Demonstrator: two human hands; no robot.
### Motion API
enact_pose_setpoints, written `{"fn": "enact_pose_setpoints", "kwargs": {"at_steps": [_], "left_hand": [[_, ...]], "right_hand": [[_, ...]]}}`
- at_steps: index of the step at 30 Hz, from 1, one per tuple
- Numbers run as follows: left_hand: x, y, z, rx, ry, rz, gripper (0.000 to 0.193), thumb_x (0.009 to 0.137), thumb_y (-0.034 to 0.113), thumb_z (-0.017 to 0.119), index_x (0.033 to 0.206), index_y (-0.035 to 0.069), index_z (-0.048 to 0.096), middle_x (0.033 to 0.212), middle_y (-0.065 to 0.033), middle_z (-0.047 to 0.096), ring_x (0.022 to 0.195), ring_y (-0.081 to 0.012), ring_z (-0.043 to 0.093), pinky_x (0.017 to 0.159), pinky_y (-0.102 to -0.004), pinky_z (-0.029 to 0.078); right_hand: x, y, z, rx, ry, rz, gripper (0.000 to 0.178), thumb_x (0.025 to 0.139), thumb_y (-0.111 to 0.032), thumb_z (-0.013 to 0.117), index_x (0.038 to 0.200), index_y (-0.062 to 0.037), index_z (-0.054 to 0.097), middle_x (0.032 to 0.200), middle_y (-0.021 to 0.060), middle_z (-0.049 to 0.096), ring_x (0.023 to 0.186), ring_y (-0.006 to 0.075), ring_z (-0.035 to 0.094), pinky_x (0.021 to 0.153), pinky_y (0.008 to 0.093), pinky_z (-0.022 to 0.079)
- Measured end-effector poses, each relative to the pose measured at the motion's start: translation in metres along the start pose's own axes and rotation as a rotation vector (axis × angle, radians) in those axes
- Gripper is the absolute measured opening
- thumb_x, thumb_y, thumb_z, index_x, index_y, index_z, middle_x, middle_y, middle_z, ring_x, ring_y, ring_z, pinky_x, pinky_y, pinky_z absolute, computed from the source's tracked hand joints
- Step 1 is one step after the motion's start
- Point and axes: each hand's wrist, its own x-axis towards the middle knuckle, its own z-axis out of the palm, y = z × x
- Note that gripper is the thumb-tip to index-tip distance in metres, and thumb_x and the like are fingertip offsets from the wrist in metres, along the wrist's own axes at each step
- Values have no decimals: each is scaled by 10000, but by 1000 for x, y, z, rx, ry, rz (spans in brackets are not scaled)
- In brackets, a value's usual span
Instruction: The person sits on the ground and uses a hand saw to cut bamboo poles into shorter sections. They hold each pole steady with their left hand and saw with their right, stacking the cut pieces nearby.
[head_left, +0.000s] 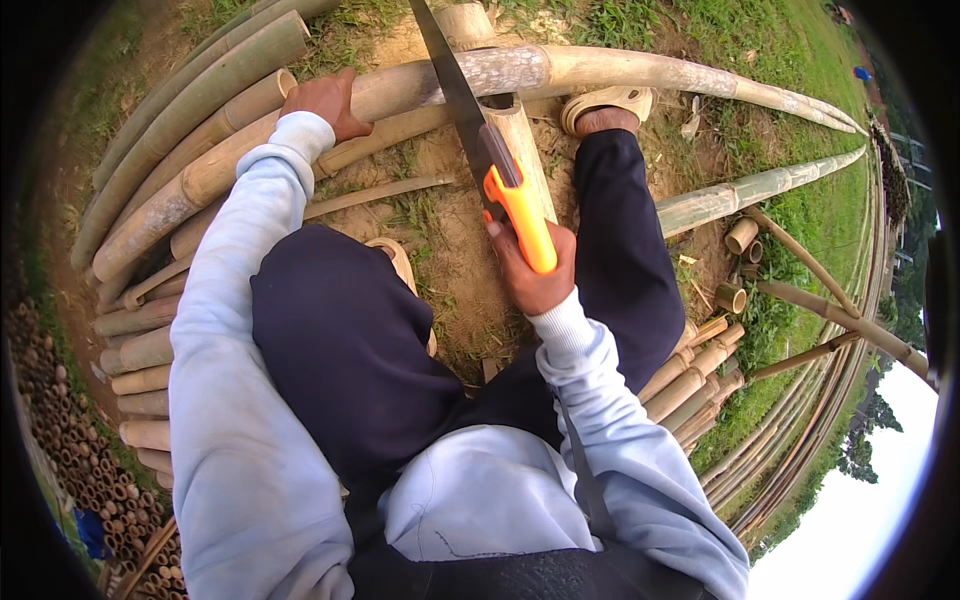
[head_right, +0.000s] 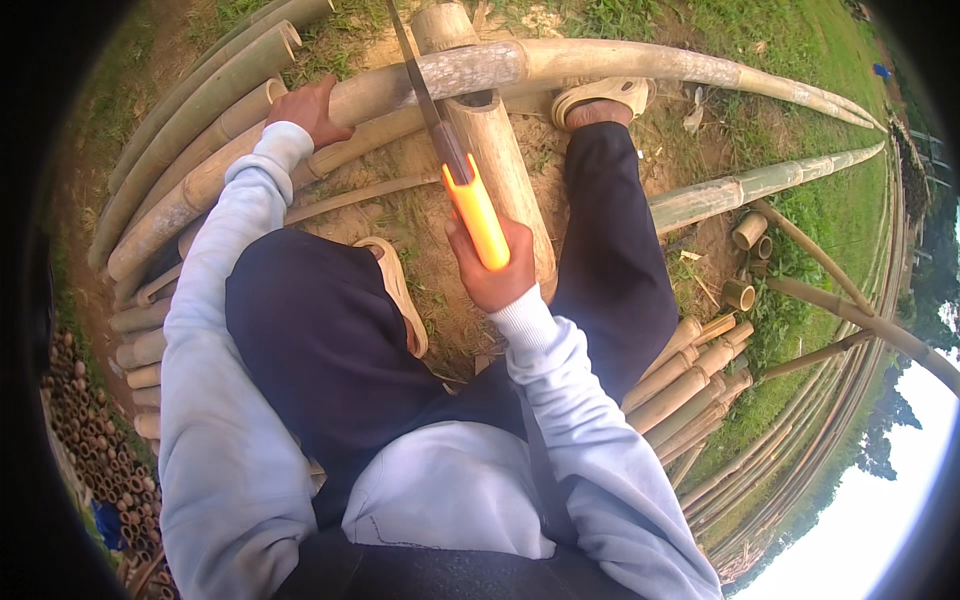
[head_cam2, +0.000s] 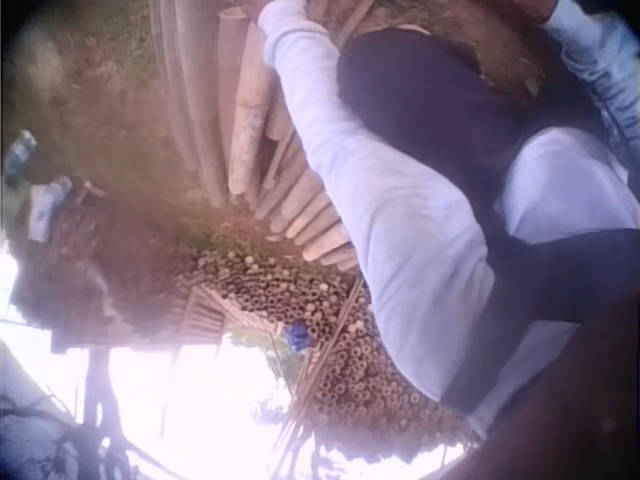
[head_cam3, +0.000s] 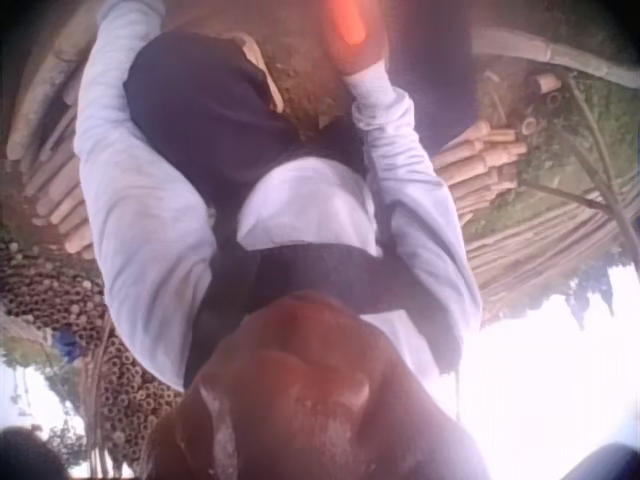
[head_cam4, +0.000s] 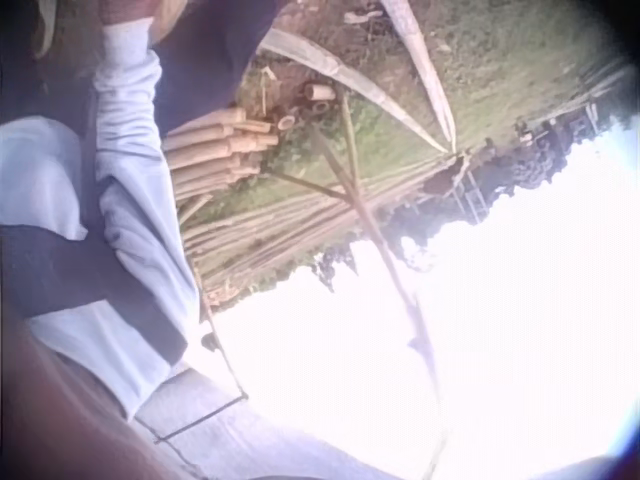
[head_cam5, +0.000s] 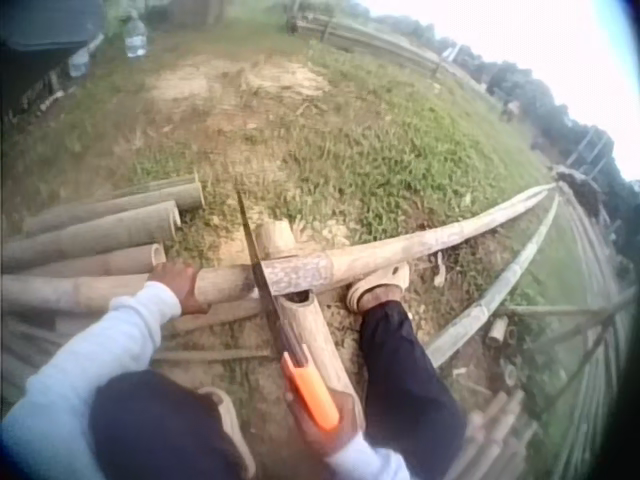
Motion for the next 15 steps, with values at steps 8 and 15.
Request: {"fn": "enact_pose_setpoints", "kwargs": {"at_steps": [8, 15], "left_hand": [[-5, -11, 7, -4, -12, -7, 695, 766, 522, 804, 1249, 72, 587, 1061, -200, 755, 995, -398, 741, 913, -495, 598], [-1, -1, 3, 8, -41, -29, 782, 736, 501, 803, 1348, 76, 567, 1072, -218, 753, 1013, -402, 735, 922, -494, 592]], "right_hand": [[-119, 5, -23, -59, -33, 54, 233, 958, -32, 712, 1181, 35, 718, 760, 46, 667, 708, 107, 639, 687, 265, 511], [-1, 0, 6, -38, 6, -87, 141, 965, -92, 731, 942, 42, 693, 630, 36, 593, 587, 100, 524, 570, 315, 445]]}}
